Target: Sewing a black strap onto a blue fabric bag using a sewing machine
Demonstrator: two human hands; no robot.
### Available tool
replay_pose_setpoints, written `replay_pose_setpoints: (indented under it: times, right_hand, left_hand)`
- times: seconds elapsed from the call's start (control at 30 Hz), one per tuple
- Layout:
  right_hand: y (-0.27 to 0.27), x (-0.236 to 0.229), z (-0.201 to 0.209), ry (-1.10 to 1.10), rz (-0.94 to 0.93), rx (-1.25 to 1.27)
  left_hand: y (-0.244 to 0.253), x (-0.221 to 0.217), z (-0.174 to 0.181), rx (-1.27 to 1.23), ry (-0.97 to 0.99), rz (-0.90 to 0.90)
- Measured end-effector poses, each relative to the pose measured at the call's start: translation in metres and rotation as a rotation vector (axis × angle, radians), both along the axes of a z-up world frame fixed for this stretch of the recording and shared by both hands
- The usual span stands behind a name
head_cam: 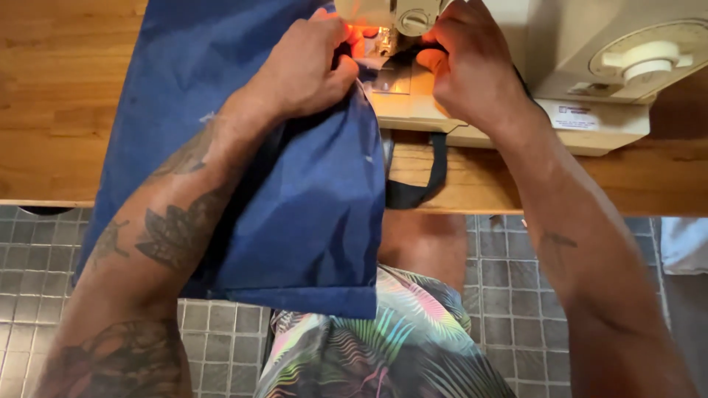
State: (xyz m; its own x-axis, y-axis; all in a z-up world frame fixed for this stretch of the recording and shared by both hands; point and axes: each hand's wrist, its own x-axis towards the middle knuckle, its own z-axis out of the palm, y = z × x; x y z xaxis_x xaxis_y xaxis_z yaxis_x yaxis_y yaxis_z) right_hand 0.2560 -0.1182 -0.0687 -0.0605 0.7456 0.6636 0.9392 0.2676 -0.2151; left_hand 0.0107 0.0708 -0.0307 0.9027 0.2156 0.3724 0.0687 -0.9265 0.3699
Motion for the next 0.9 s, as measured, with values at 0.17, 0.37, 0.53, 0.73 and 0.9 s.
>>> replay_pose_setpoints:
  times: [0.17, 0.37, 0.53, 0.73, 0.9]
  right_hand:
    - [0.003, -0.004, 0.003, 0.053, -0.018, -0.082]
    - [0.003, -0.008, 0.015, 0.232, -0.075, -0.292]
    - [0.005, -0.004, 0.004, 0.101, -0.146, -0.262]
    - [-0.008, -0.020, 0.015, 0.094, -0.062, -0.210]
    - [-0.006, -0.014, 0.003, 0.022, -0.043, -0.063]
  left_hand:
    - [-0.031, 0.006, -0.005, -0.016, -0.023, 0.240]
    - [-0.019, 0.009, -0.008, 0.111, -0.063, 0.361]
    - [-0.010, 0.009, -0.015, 0.266, -0.089, 0.337]
    - [-0.008, 0.010, -0.027, 0.392, -0.156, 0.361]
    - [-0.009, 0.012, -0.029, 0.409, -0.206, 0.375]
